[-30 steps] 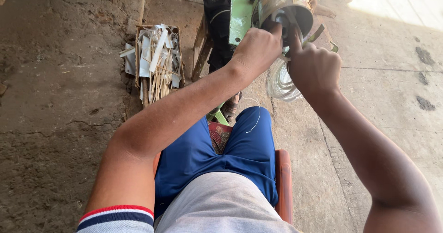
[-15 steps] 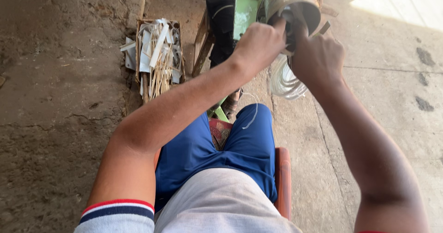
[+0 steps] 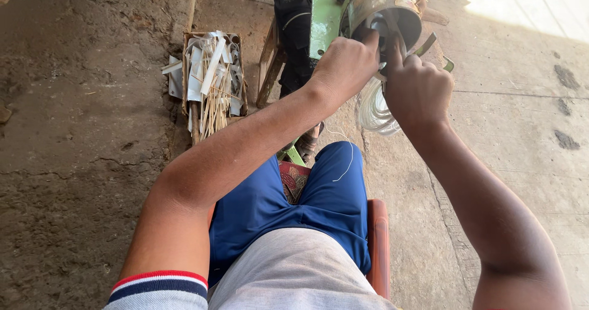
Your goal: The person loads a bundle of white strands into a green machine, then uses a wooden stick to push the strands through the machine's opening. The person repeats this process multiple times.
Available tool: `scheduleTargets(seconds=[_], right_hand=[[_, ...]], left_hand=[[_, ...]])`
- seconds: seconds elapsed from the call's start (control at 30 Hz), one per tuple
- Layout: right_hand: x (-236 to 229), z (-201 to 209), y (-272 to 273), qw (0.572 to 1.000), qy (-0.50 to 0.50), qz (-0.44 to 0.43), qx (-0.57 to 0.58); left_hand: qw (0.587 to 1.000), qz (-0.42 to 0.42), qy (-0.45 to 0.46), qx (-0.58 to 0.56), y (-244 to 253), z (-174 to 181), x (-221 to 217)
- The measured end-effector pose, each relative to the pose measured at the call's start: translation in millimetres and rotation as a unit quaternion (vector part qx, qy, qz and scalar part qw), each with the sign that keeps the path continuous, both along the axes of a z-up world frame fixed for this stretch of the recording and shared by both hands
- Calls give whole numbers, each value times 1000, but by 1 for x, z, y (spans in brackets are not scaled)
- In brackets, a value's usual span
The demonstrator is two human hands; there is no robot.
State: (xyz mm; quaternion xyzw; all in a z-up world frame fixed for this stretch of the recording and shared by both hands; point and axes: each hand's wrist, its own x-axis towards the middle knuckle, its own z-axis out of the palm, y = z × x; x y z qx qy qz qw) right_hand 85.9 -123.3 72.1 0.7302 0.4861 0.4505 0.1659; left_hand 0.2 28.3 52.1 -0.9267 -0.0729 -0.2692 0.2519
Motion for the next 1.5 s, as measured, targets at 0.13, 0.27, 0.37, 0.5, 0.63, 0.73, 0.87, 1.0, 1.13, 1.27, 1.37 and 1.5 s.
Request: scheduleTargets(seconds=[0.13, 0.27, 0.37, 0.5, 0.63, 0.73, 0.87, 1.0, 1.13, 1.27, 1.37, 1.5], right_hand=[[-8, 9, 9, 994, 81, -70, -37], [-7, 13, 10, 976, 201, -77, -25], [-1, 11, 9, 975, 217, -42, -4], [14, 9, 9, 974, 226, -4, -6], [26, 13, 14, 957, 272, -75, -65], [20, 15, 11, 970, 231, -54, -62], [-2, 5, 0, 980, 194, 9, 31], [1, -4, -1, 957, 271, 2, 106], [10, -12, 9, 941, 301, 31, 152], [8, -15, 10, 917, 323, 130, 195], [6, -5, 9, 920, 333, 111, 172], [5, 5, 8, 922, 376, -8, 92]], left_hand=[[1000, -3, 6, -7, 1, 1, -1], [1000, -1, -11, 0, 1, -1, 1], [1000, 1, -6, -2, 2, -3, 2], [999, 13, 34, 12, 5, -3, 7], [1000, 22, 14, -5, 6, -5, 9], [1000, 10, 11, -15, 5, -2, 8], [999, 10, 38, -17, 4, -2, 5], [998, -24, 0, -59, 1, -6, 4], [999, -20, -24, -43, 4, -7, 0], [996, -35, -53, -66, 5, -9, -5], [997, -19, -41, -67, 3, -9, -6], [995, 22, -94, -33, -6, -12, -10]])
